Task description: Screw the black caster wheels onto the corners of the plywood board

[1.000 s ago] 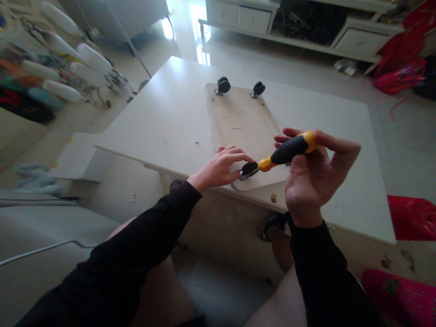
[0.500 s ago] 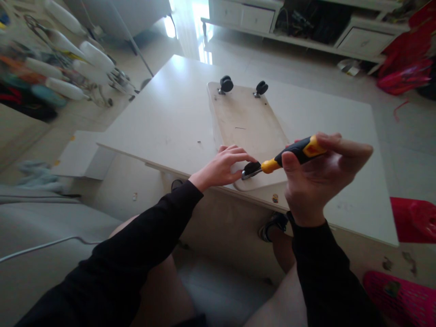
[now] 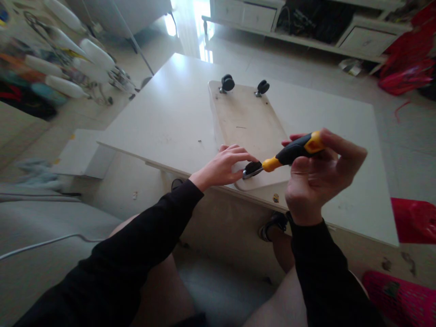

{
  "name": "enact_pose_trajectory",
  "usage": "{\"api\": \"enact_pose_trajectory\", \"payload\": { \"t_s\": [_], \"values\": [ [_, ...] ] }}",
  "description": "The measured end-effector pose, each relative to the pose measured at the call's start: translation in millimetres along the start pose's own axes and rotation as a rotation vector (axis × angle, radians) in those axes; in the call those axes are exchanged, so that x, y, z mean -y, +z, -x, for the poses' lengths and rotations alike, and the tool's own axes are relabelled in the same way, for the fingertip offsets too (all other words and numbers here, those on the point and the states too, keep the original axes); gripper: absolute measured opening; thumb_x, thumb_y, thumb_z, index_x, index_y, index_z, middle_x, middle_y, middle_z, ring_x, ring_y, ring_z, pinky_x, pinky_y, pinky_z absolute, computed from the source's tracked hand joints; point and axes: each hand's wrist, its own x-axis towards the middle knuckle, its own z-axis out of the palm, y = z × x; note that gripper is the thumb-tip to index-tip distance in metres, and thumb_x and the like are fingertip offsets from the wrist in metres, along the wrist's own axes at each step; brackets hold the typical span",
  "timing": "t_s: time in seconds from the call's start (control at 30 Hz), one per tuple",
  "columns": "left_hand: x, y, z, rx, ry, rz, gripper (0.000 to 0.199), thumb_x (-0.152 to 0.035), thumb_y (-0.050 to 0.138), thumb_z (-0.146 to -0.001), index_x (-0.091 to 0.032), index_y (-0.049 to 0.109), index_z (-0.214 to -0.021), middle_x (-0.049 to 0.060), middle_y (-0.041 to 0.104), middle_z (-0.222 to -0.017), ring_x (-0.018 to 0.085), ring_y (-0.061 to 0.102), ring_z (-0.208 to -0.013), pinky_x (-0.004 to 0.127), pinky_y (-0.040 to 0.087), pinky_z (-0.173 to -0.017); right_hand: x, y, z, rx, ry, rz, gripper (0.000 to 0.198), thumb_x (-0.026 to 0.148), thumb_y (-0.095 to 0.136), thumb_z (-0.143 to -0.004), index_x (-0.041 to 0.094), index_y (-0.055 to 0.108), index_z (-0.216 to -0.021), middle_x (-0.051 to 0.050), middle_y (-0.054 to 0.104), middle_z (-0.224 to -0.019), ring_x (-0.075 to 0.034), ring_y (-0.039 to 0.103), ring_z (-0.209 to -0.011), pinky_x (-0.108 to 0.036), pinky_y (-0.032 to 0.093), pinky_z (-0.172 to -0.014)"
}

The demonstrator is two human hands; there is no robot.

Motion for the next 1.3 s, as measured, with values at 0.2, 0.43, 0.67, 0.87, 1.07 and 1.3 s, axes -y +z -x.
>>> {"api": "enact_pose_trajectory", "payload": {
  "t_s": [0.2,0.43,0.67,0.87,1.07,1.3],
  "values": [
    [1,1,0,-0.017,0.018,0.016,0.048,-0.013,0.06,-0.087,-0.027,0.073,-0.131,0.007,0.074,-0.12,0.029,0.062,-0.119,0.047,0.037,-0.105,0,-1,-4,0.03,-0.071,0.011,0.04,0.033,0.081,-0.089,0.035,0.072,-0.128,-0.001,0.065,-0.114,-0.018,0.076,-0.096,-0.037,0.073,-0.081],
    [-1,-1,0,0.002,0.009,0.009,0.051,-0.012,0.06,-0.087,-0.027,0.072,-0.134,0.008,0.075,-0.123,0.03,0.062,-0.121,0.048,0.038,-0.107,7,1,2,0.012,-0.096,-0.028,0.04,0.033,0.076,-0.093,0.037,0.07,-0.133,0.0,0.064,-0.125,-0.022,0.077,-0.11,-0.04,0.073,-0.083],
    [11,-4,0,-0.191,-0.069,-0.026,0.058,-0.007,0.057,-0.086,-0.025,0.069,-0.139,0.006,0.076,-0.123,0.027,0.066,-0.122,0.049,0.042,-0.112,-6,-16,-12,-0.305,-0.09,0.029,0.036,0.027,0.067,-0.097,0.036,0.068,-0.132,0.002,0.057,-0.134,-0.019,0.075,-0.113,-0.034,0.065,-0.089],
    [68,-35,8,-0.516,-0.62,-0.057,0.037,-0.006,0.057,-0.088,-0.016,0.074,-0.12,0.011,0.079,-0.112,0.022,0.073,-0.096,0.038,0.057,-0.094,-22,-45,-20,-0.55,0.368,0.001,0.033,0.024,0.067,-0.086,0.035,0.054,-0.114,0.005,0.063,-0.119,-0.014,0.075,-0.106,-0.033,0.07,-0.081],
    [110,-47,34,-0.272,-0.968,-0.199,0.044,-0.014,0.058,-0.094,-0.015,0.073,-0.136,0.018,0.074,-0.141,0.031,0.072,-0.122,0.045,0.055,-0.109,-19,-47,-19,-0.61,0.476,0.024,0.037,0.024,0.07,-0.082,0.034,0.054,-0.113,0.004,0.065,-0.112,-0.015,0.074,-0.102,-0.028,0.067,-0.068],
    [122,-19,43,-0.03,-0.904,-0.371,0.065,-0.019,0.053,-0.097,-0.027,0.055,-0.162,0.009,0.049,-0.173,0.038,0.044,-0.157,0.063,0.045,-0.12,-13,-39,-18,-0.597,0.489,-0.021,0.042,0.025,0.077,-0.078,0.032,0.055,-0.113,0.005,0.067,-0.117,-0.014,0.074,-0.106,-0.027,0.067,-0.07]
  ]
}}
